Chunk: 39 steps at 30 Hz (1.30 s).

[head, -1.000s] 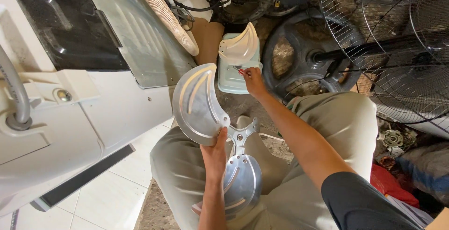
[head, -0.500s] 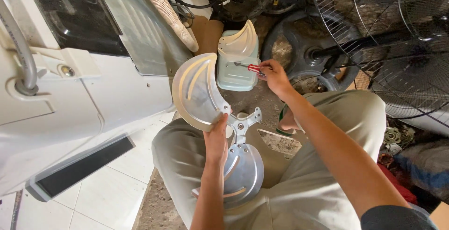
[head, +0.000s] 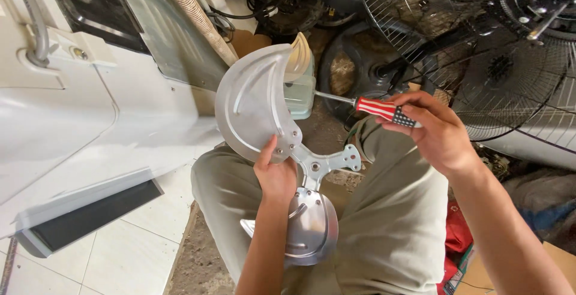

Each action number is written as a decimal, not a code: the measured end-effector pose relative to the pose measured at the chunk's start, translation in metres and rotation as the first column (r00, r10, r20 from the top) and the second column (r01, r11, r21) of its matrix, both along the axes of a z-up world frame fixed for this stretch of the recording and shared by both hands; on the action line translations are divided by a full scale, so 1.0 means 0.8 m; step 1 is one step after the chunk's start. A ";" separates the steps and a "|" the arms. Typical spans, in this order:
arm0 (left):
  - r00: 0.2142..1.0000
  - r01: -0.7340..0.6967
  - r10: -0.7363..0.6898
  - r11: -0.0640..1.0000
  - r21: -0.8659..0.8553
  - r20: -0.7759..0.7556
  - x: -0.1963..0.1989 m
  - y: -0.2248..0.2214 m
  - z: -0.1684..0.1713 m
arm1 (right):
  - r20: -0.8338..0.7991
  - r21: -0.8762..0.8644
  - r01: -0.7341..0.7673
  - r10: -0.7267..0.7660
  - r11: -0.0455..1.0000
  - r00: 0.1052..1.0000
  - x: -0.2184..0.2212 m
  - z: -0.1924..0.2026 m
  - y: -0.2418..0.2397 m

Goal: Assembling fan blades onto a bracket using a screwdriver.

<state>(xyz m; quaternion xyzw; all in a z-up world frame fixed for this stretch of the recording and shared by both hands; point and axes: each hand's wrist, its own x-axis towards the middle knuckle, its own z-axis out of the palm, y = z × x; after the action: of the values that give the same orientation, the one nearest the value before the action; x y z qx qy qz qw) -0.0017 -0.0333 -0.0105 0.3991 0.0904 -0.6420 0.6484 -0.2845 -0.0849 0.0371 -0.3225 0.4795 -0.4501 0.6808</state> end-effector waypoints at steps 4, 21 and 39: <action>0.996 0.084 -0.090 0.974 -0.209 -0.020 -0.013 -0.002 0.057 | 0.027 0.035 0.005 -0.006 0.999 1.000 -0.027 0.029 0.036; 0.909 0.168 -0.216 0.973 -0.160 -0.356 -0.031 0.011 0.031 | -0.249 -0.167 -0.174 0.129 0.971 0.960 -0.022 0.081 0.095; 0.995 0.035 -0.024 0.993 0.116 -0.092 -0.022 0.013 -0.004 | -0.440 -0.257 -0.207 0.077 0.944 0.895 -0.043 0.082 0.079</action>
<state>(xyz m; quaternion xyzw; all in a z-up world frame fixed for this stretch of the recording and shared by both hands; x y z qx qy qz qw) -0.0196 -0.0230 -0.0139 0.4084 0.1512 -0.6624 0.6096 -0.3190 -0.0218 0.1030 -0.5456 0.5176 -0.3846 0.5352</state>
